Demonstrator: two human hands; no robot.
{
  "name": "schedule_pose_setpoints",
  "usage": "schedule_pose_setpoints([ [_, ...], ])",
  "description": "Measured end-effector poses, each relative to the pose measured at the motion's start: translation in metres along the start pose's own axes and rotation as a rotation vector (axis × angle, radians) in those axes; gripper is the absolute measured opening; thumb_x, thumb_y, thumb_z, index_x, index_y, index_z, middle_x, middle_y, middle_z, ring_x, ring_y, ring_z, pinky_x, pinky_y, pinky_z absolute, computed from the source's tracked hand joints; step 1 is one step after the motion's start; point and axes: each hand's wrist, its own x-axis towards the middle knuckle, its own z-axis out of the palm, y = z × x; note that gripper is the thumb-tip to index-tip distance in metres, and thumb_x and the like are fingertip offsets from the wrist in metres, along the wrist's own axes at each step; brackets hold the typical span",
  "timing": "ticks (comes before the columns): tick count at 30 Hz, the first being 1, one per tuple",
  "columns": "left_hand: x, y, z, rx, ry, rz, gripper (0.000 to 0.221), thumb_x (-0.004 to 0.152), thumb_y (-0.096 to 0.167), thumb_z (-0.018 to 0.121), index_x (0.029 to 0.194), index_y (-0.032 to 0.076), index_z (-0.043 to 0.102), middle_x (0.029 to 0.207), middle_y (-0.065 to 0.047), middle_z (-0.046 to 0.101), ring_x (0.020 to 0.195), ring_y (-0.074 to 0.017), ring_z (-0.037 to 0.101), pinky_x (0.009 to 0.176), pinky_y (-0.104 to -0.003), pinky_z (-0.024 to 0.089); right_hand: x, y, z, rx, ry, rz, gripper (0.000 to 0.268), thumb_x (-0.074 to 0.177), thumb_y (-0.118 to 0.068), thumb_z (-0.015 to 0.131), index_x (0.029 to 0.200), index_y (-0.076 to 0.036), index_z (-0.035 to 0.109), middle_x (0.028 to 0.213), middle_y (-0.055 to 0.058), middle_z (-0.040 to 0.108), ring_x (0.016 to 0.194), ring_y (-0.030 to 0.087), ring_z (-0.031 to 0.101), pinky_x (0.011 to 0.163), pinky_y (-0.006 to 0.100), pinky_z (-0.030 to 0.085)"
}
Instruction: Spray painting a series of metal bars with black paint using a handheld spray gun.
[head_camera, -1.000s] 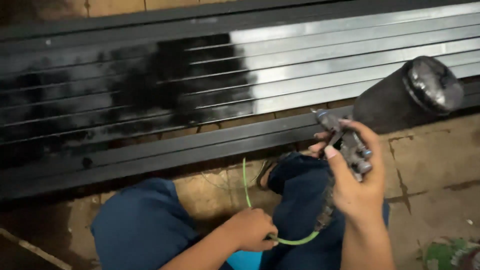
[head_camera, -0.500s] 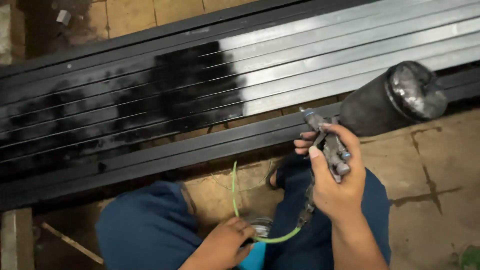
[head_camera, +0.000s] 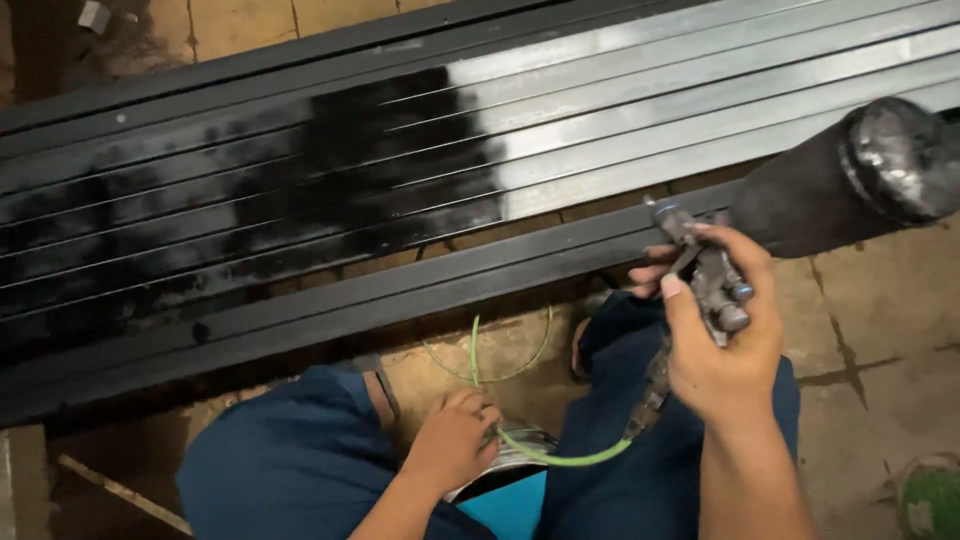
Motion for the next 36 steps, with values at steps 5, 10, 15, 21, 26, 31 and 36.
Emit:
schedule_pose_setpoints([
  [5, 0.005, -0.007, 0.005, 0.012, -0.063, -0.045, 0.029, 0.101, 0.033, 0.062, 0.122, 0.015, 0.068, 0.14, -0.01, 0.053, 0.136, -0.0363, 0.036, 0.111, -0.062, 0.031, -0.009, -0.001, 0.014, -0.036, -0.027, 0.066, 0.031, 0.104, -0.003, 0.055, 0.134, -0.006, 0.05, 0.113, 0.021, 0.066, 0.089, 0.022, 0.07, 0.095, 0.037, 0.061],
  [10, 0.0, 0.001, -0.005, -0.096, -0.149, -0.025, 0.03, 0.101, 0.033, 0.061, 0.124, 0.015, 0.068, 0.137, -0.009, 0.054, 0.134, -0.0352, 0.037, 0.111, -0.063, 0.029, -0.014, -0.003, 0.023, 0.012, -0.037, 0.116, 0.032, 0.104, -0.015, 0.059, 0.134, -0.007, 0.053, 0.108, 0.015, 0.069, 0.08, 0.022, 0.068, 0.083, 0.037, 0.062],
  [15, 0.012, 0.012, -0.019, -0.16, -0.316, -0.072, 0.039, 0.097, 0.047, 0.065, 0.128, 0.023, 0.07, 0.146, 0.0, 0.055, 0.129, -0.0315, 0.047, 0.106, -0.054, 0.042, -0.011, 0.001, 0.023, -0.204, 0.048, 0.094, 0.036, 0.105, -0.009, 0.06, 0.14, -0.003, 0.055, 0.09, 0.011, 0.064, 0.071, 0.015, 0.061, 0.073, 0.03, 0.056],
  [21, 0.007, 0.022, -0.029, -0.365, -0.4, -0.117, 0.039, 0.098, 0.041, 0.066, 0.133, 0.027, 0.065, 0.154, 0.005, 0.047, 0.123, -0.0256, 0.058, 0.1, -0.047, 0.056, -0.002, 0.0, 0.008, -0.347, 0.041, 0.133, 0.037, 0.107, -0.017, 0.057, 0.142, -0.007, 0.053, 0.094, 0.008, 0.063, 0.069, 0.015, 0.06, 0.07, 0.031, 0.054],
  [26, 0.005, 0.023, -0.033, -0.47, -0.368, -0.115, 0.039, 0.092, 0.046, 0.071, 0.125, 0.026, 0.073, 0.145, 0.003, 0.06, 0.13, -0.0236, 0.058, 0.106, -0.046, 0.051, -0.001, 0.014, 0.006, -0.247, 0.019, 0.088, 0.032, 0.108, -0.01, 0.057, 0.139, -0.007, 0.055, 0.085, 0.008, 0.062, 0.065, 0.014, 0.059, 0.067, 0.03, 0.055],
  [31, 0.004, 0.025, -0.039, -0.479, -0.377, -0.141, 0.038, 0.094, 0.046, 0.069, 0.125, 0.024, 0.072, 0.139, 0.002, 0.063, 0.123, -0.0233, 0.062, 0.104, -0.044, 0.053, -0.003, 0.016, 0.018, -0.167, -0.071, 0.138, 0.034, 0.106, -0.009, 0.056, 0.14, -0.009, 0.056, 0.082, 0.006, 0.06, 0.065, 0.013, 0.057, 0.064, 0.029, 0.053],
  [36, -0.007, 0.064, -0.037, -0.65, -0.009, -0.044, 0.076, 0.087, 0.061, 0.064, 0.151, 0.025, 0.049, 0.13, -0.009, 0.07, 0.122, -0.0267, 0.06, 0.096, -0.041, 0.051, -0.014, 0.019, 0.035, -0.243, -0.104, 0.105, 0.047, 0.101, -0.015, 0.062, 0.143, -0.005, 0.042, 0.096, 0.011, 0.065, 0.077, 0.016, 0.068, 0.074, 0.031, 0.058],
])
